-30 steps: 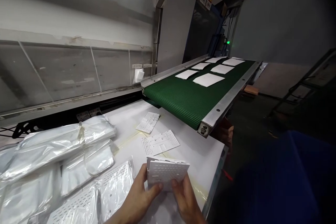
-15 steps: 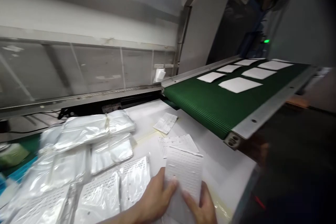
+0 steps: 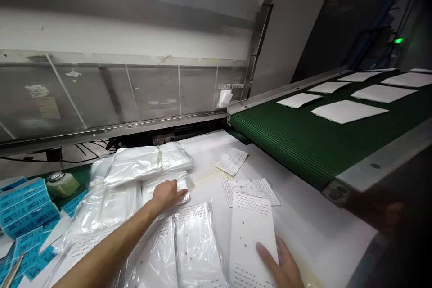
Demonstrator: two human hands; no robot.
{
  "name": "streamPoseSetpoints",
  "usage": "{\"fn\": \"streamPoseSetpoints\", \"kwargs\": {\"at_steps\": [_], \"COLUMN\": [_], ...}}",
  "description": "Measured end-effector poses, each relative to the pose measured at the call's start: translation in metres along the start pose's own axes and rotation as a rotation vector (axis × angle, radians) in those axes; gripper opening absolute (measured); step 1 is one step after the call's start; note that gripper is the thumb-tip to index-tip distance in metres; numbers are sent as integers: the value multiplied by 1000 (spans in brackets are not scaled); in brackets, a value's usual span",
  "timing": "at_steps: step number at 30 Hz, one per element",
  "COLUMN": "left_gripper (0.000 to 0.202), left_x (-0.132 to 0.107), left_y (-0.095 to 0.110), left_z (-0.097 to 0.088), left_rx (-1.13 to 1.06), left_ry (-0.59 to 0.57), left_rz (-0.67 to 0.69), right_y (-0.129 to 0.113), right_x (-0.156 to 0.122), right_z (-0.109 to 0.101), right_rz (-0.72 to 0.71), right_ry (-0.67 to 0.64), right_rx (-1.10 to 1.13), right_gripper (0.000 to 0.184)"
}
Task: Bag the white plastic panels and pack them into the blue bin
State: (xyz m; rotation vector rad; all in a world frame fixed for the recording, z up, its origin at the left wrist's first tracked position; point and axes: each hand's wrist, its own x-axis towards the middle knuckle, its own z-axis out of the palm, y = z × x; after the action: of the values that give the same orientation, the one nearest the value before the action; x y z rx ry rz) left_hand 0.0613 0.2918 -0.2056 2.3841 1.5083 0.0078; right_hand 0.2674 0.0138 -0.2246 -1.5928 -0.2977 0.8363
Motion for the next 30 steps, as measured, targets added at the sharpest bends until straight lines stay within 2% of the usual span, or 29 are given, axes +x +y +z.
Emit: {"fn": "streamPoseSetpoints", "kwargs": {"at_steps": [6, 11, 17, 22, 30], "left_gripper": [26, 31, 30, 28, 27], "left_x": [6, 12, 22, 11, -3], "left_y": [0, 9, 17, 6, -1], "left_z": [6, 11, 13, 4, -2], "left_rx": [34, 45, 67, 52, 82], "left_ry": [18, 66, 20, -17, 47], "left_rz": [31, 47, 10, 86, 145], "right_y": [1, 1, 1, 1, -3], "right_x": [-2, -1, -4, -4, -9], "right_z": [0, 2, 2, 2, 3], "right_rz": [-40, -42, -60, -84, -48], "right_ry": [-1, -2, -14, 12, 16], "right_rx": [12, 6, 45, 48, 64], "right_gripper": [68, 68, 68, 65, 68]}}
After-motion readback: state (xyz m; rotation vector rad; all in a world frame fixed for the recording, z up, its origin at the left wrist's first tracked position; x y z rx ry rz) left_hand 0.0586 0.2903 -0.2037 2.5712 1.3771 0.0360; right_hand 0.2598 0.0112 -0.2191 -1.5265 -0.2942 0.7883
